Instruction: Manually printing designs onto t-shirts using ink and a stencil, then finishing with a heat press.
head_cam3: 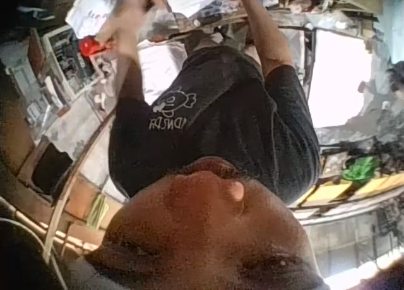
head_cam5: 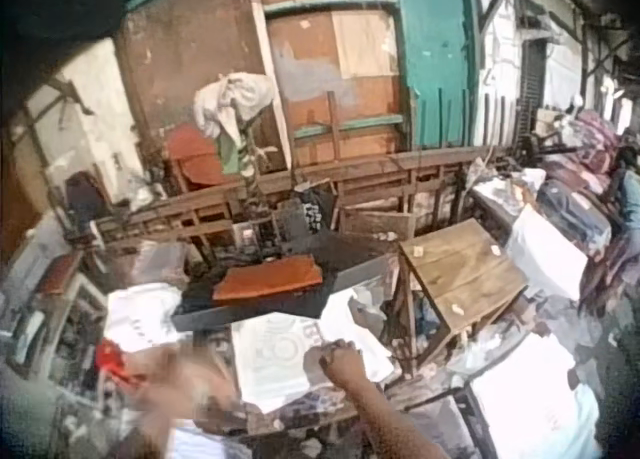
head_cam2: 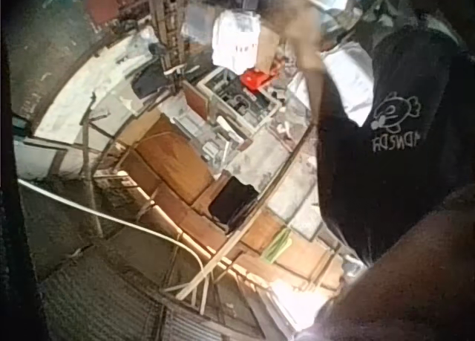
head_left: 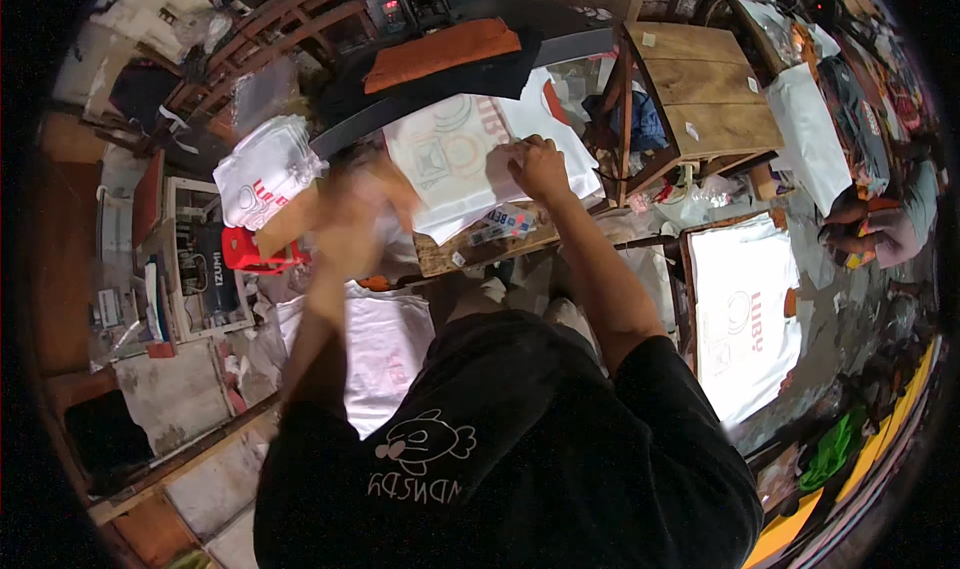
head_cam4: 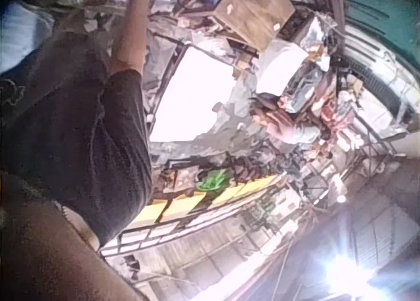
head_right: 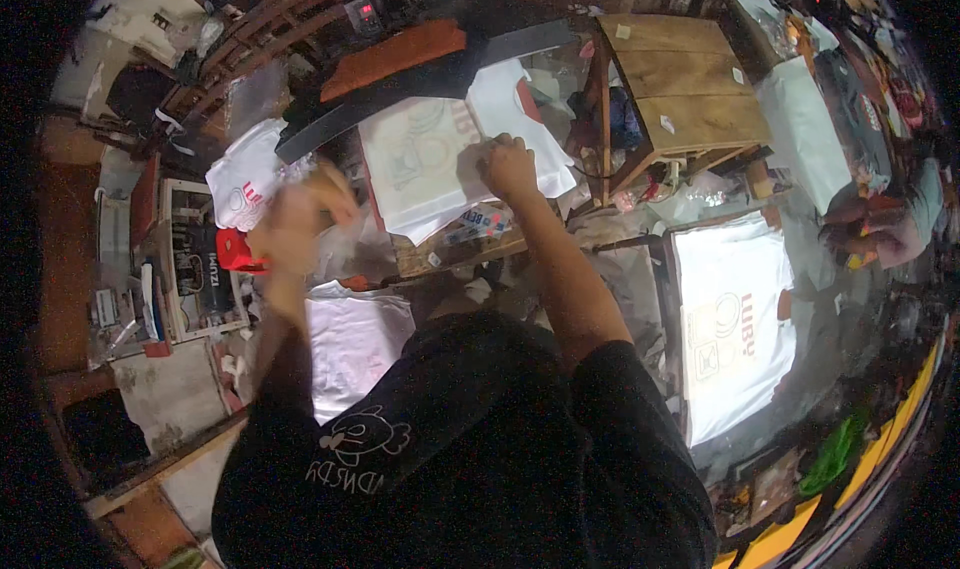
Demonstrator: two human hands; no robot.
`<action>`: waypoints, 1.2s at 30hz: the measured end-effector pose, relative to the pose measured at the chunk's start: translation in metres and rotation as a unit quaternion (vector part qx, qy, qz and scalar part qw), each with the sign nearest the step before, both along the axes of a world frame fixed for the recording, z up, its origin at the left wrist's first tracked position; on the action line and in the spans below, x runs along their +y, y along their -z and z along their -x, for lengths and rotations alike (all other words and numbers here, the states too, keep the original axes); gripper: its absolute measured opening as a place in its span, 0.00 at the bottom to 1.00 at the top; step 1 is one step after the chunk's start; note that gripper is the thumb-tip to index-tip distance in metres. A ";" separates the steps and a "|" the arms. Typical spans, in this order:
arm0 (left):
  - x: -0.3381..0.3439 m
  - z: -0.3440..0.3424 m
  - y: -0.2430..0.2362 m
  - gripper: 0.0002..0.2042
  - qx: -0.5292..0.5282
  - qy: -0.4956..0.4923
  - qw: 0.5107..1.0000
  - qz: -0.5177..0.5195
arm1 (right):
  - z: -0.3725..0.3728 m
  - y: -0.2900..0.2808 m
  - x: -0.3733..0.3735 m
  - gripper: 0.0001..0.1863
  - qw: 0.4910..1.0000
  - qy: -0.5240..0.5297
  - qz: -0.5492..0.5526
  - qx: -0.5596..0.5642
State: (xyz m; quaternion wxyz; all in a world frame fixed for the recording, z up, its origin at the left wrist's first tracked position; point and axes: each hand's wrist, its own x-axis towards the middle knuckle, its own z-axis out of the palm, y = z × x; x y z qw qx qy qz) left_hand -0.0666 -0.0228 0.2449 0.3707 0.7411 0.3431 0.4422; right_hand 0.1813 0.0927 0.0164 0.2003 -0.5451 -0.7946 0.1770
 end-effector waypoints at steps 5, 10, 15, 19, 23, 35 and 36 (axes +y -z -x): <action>-0.078 -0.060 0.122 0.08 0.173 -0.218 0.944 0.175 | -0.012 0.004 0.010 0.15 0.909 0.041 0.220 0.351; -0.079 -0.049 0.145 0.33 0.389 -0.373 0.842 -0.011 | -0.057 -0.023 -0.030 0.16 0.806 0.041 0.333 0.487; -0.069 -0.035 0.134 0.42 0.479 -0.385 0.789 0.012 | -0.090 -0.032 -0.073 0.10 0.856 -0.068 0.268 0.437; -0.056 -0.027 0.153 0.48 0.290 -0.381 0.877 0.039 | -0.101 -0.054 -0.098 0.13 0.900 -0.089 0.242 0.350; -0.049 -0.021 0.171 0.47 0.148 -0.336 0.917 0.156 | -0.102 -0.081 -0.115 0.11 0.968 -0.129 0.125 0.174; -0.088 -0.009 0.107 0.12 -0.003 -0.116 0.934 0.338 | -0.131 -0.160 -0.142 0.05 0.962 -0.112 -0.020 0.250; -0.095 -0.008 0.095 0.12 -0.050 -0.132 0.914 0.381 | -0.126 -0.162 -0.141 0.04 0.937 -0.055 0.095 0.330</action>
